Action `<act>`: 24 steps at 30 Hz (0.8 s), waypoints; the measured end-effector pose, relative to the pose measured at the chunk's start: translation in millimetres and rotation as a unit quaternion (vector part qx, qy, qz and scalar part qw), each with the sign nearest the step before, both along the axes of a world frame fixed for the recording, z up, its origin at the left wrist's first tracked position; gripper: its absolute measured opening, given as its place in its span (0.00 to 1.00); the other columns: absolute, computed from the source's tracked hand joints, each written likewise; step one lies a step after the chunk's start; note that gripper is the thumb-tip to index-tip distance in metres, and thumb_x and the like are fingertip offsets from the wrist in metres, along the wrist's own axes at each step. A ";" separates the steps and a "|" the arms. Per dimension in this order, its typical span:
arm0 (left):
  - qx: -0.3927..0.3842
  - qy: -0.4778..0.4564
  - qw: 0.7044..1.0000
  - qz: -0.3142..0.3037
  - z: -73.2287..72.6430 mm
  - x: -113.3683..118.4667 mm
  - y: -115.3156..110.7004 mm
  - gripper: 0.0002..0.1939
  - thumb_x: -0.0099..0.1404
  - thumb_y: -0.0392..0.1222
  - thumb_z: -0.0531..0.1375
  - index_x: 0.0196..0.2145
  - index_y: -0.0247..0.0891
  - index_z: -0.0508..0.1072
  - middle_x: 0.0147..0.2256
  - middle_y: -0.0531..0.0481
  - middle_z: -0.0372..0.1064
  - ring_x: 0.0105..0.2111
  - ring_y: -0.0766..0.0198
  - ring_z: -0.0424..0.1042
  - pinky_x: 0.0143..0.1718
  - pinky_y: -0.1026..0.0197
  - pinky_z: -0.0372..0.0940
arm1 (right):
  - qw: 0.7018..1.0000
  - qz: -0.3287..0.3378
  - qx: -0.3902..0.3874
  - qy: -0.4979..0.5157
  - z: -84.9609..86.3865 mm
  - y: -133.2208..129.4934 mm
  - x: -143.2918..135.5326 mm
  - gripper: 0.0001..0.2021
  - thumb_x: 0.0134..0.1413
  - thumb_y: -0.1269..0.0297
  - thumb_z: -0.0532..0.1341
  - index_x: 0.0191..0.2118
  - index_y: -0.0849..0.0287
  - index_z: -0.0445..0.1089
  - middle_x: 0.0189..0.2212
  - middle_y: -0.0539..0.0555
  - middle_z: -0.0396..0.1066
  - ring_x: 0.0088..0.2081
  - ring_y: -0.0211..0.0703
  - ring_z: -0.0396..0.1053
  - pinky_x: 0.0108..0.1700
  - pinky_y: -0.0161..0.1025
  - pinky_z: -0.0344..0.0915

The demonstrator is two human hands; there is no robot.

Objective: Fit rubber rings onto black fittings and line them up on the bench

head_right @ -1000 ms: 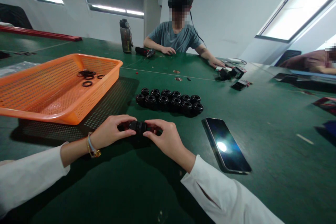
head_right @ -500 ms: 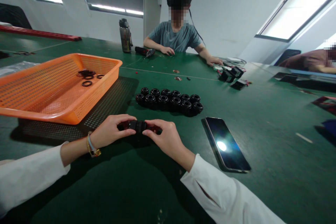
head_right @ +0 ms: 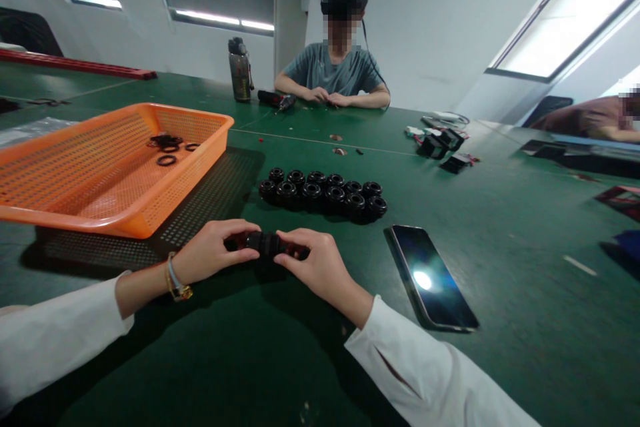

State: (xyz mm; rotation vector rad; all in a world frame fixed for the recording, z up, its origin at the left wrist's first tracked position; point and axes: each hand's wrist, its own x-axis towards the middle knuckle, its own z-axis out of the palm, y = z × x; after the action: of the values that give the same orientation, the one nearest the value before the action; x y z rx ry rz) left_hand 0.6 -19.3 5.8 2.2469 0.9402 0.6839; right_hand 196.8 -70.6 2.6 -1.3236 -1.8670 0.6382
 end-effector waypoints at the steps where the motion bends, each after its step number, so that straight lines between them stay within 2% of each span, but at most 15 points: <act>1: 0.000 0.001 1.000 0.000 0.1 0.1 0.1 0.13 0.54 0.42 0.63 0.36 0.32 0.73 0.32 0.49 0.72 0.28 0.65 0.70 0.30 0.67 0.64 | 1.000 -0.001 0.002 0.003 0.0 0.0 0.1 0.14 0.42 0.73 0.65 0.40 0.62 0.75 0.31 0.55 0.76 0.28 0.41 0.71 0.31 0.37 0.68; 10: 0.002 0.009 1.000 0.011 -0.7 0.4 0.5 0.14 0.55 0.43 0.62 0.38 0.32 0.73 0.33 0.48 0.73 0.28 0.65 0.70 0.31 0.65 0.65 | 0.997 -0.030 -0.024 0.060 -2.0 0.0 -4.1 0.17 0.40 0.74 0.65 0.41 0.61 0.71 0.30 0.52 0.74 0.28 0.38 0.70 0.33 0.37 0.69; 13: 0.004 0.007 1.000 0.005 0.4 0.3 0.1 0.13 0.55 0.43 0.62 0.37 0.32 0.73 0.32 0.49 0.73 0.28 0.65 0.70 0.30 0.66 0.65 | 0.998 -0.025 -0.022 0.052 0.6 -0.7 -4.4 0.12 0.41 0.73 0.64 0.36 0.61 0.72 0.29 0.51 0.74 0.28 0.38 0.70 0.33 0.36 0.69; 24: -0.003 0.008 1.000 0.011 0.8 0.8 -0.1 0.13 0.55 0.41 0.63 0.37 0.31 0.74 0.33 0.48 0.73 0.28 0.65 0.70 0.31 0.66 0.64 | 0.999 -0.033 -0.030 0.028 1.5 -1.4 -3.7 0.12 0.43 0.72 0.64 0.38 0.62 0.73 0.31 0.54 0.76 0.29 0.41 0.72 0.33 0.38 0.70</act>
State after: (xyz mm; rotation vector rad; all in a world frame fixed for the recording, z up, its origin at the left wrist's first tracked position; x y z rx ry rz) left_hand 1.5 -19.4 6.7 2.2423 0.9754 0.6718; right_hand 193.2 -72.0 4.1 -1.3867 -1.7641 0.6947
